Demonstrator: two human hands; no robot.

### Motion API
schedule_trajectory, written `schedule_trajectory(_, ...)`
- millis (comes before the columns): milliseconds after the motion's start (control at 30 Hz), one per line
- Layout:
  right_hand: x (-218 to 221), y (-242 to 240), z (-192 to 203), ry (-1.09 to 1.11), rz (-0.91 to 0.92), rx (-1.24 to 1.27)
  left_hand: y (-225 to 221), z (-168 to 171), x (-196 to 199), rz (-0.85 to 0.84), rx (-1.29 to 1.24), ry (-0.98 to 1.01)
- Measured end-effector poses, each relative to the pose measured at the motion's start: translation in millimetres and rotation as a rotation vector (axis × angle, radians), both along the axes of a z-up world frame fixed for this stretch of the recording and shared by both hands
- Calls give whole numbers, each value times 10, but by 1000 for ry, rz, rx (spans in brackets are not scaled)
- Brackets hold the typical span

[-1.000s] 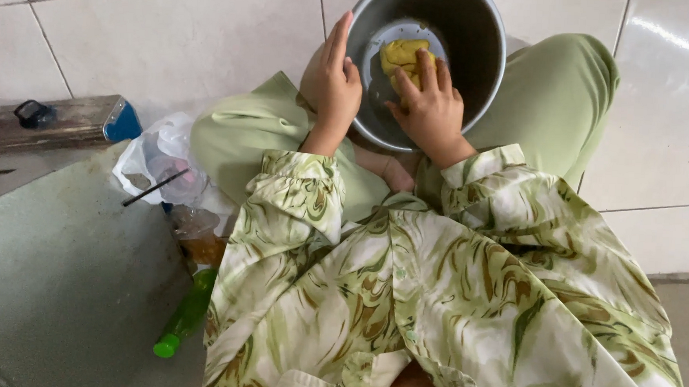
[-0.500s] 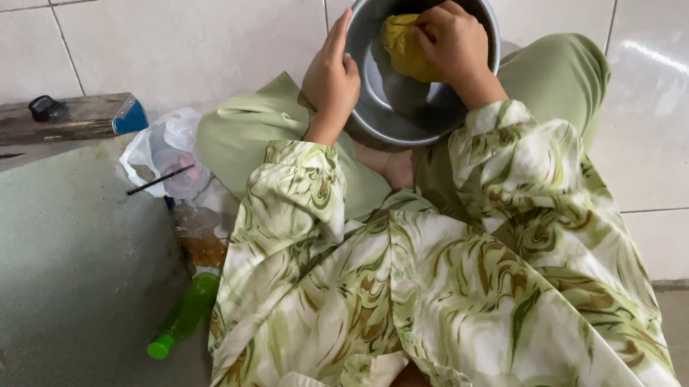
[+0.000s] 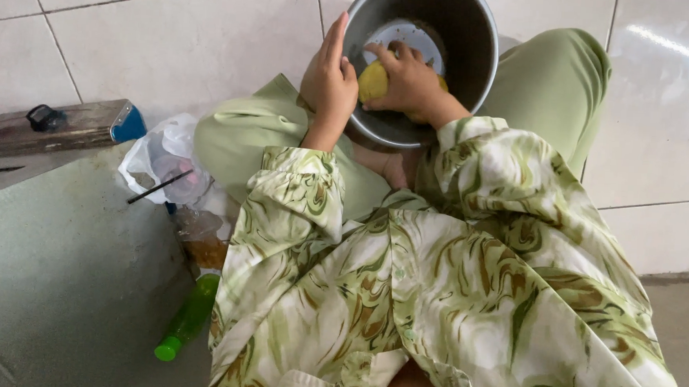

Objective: Kneading a ball of yellow dough in a metal bowl while sitting on the floor.

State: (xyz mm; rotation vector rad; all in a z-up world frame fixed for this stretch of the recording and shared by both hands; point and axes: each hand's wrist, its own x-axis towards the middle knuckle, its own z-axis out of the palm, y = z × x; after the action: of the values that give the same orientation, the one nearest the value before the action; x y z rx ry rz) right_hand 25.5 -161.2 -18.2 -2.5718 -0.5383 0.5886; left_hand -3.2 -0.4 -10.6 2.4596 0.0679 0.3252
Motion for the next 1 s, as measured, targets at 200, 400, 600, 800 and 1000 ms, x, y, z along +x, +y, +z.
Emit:
schedule_trajectory(200,85,95,-70,-77,50,103,29,43,18,-16,14,29)
schedule_trajectory(400,118,-188,670,-250,-74,517,3,87,12,-32,-20,-24)
schedule_trajectory(600,-321,-354,834,-344,3,283,-7,105,40,-23,-49,-12)
schedule_trajectory(800,-621,-230,630,-488,-54,82,-21,57,20,-13,-30,-14)
schedule_trajectory(1000,-168,-152,435,-700,-56,23,-29,47,11,-7,8,-16)
